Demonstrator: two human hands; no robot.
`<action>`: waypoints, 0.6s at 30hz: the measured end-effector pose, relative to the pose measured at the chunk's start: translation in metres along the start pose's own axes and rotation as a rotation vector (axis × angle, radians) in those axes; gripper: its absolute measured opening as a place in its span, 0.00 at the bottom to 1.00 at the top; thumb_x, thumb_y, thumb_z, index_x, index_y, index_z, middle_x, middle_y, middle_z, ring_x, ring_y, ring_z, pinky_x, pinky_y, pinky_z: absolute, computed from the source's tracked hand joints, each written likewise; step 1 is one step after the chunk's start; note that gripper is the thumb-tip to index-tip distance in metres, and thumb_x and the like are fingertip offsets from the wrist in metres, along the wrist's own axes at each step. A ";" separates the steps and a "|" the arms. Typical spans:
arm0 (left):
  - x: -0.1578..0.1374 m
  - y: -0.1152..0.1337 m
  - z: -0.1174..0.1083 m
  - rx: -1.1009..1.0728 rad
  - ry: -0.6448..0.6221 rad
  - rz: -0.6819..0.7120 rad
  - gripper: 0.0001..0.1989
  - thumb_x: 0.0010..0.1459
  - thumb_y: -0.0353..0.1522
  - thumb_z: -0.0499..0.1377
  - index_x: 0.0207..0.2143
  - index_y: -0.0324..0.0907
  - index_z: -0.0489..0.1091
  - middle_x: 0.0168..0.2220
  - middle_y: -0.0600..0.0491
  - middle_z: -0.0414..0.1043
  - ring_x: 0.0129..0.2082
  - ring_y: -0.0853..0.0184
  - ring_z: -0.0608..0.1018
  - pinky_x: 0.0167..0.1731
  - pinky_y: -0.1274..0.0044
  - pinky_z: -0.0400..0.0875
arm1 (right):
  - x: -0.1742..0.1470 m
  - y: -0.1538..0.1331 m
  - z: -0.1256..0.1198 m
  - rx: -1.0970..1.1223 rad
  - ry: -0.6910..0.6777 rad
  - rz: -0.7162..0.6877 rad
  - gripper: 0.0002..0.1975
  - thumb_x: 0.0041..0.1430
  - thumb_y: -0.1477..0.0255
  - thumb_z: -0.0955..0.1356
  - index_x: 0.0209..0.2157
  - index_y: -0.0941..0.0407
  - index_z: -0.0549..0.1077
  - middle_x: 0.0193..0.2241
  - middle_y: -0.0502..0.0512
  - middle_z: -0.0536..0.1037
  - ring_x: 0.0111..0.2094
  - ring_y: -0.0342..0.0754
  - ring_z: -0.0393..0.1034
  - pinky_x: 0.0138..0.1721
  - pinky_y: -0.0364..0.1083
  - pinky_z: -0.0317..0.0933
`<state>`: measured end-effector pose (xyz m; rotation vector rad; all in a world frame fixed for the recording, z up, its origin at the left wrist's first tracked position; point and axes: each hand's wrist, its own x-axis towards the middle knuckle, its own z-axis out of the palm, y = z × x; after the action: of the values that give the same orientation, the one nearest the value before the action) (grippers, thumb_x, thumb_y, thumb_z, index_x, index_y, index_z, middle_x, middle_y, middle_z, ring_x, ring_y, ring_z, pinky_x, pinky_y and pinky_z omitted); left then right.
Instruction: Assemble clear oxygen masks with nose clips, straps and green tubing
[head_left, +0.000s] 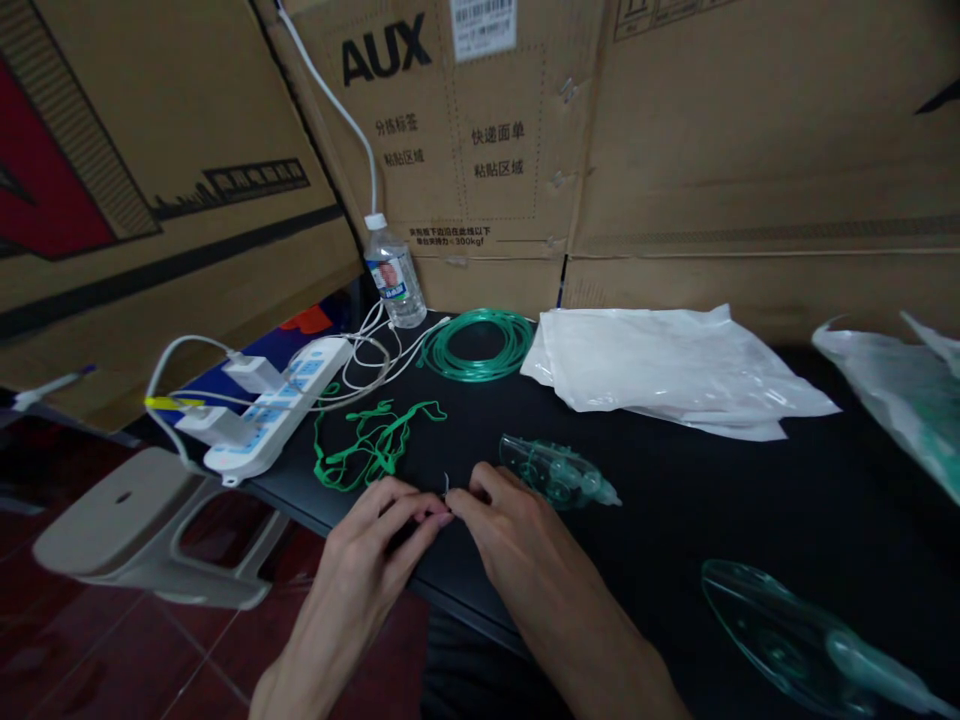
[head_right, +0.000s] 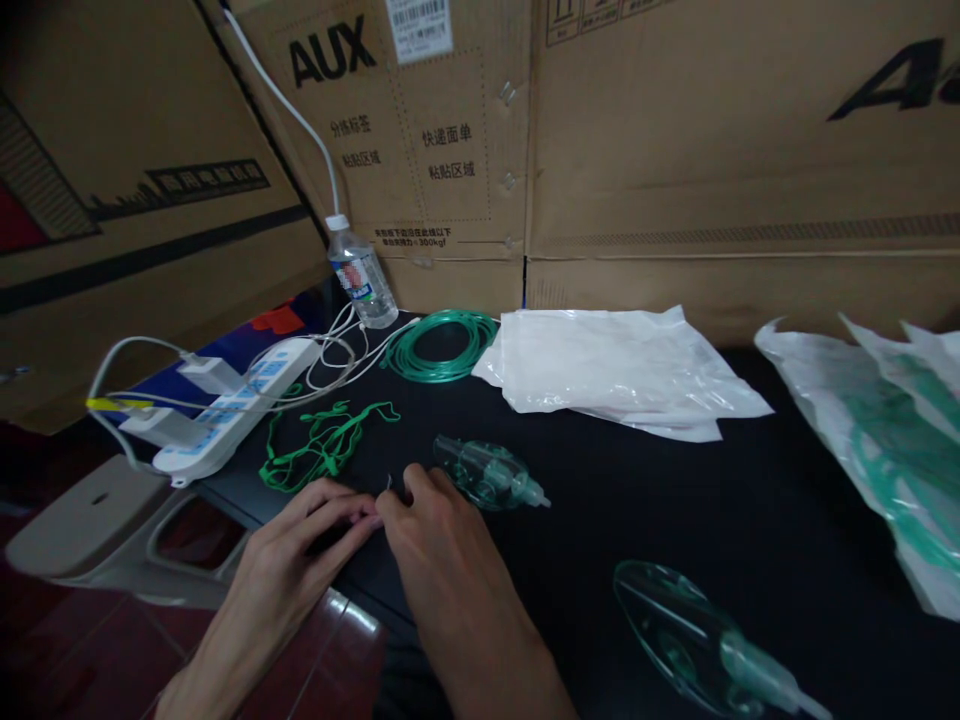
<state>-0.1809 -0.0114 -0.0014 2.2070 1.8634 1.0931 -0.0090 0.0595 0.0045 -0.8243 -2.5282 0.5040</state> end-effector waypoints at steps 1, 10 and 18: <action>-0.001 0.000 0.001 -0.002 -0.004 -0.012 0.04 0.68 0.31 0.60 0.41 0.45 0.76 0.36 0.55 0.75 0.35 0.68 0.80 0.36 0.78 0.76 | 0.000 0.000 0.000 -0.009 -0.001 -0.003 0.13 0.65 0.88 0.65 0.38 0.56 0.76 0.37 0.54 0.74 0.36 0.49 0.71 0.33 0.45 0.64; -0.001 0.004 0.001 0.008 0.055 0.024 0.06 0.69 0.33 0.60 0.40 0.44 0.78 0.35 0.54 0.77 0.34 0.68 0.82 0.36 0.80 0.78 | 0.000 0.004 0.004 -0.040 0.009 -0.050 0.11 0.64 0.87 0.67 0.39 0.59 0.78 0.35 0.55 0.75 0.37 0.50 0.73 0.35 0.46 0.68; 0.000 0.004 0.002 0.035 0.172 0.045 0.10 0.67 0.41 0.62 0.38 0.44 0.76 0.32 0.55 0.77 0.28 0.69 0.81 0.30 0.81 0.78 | -0.019 0.003 -0.001 -0.012 0.087 -0.052 0.26 0.60 0.90 0.67 0.58 0.60 0.73 0.40 0.56 0.78 0.39 0.49 0.77 0.39 0.44 0.74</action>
<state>-0.1765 -0.0117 -0.0014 2.2494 1.9193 1.3076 0.0066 0.0498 -0.0015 -0.7662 -2.4683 0.4273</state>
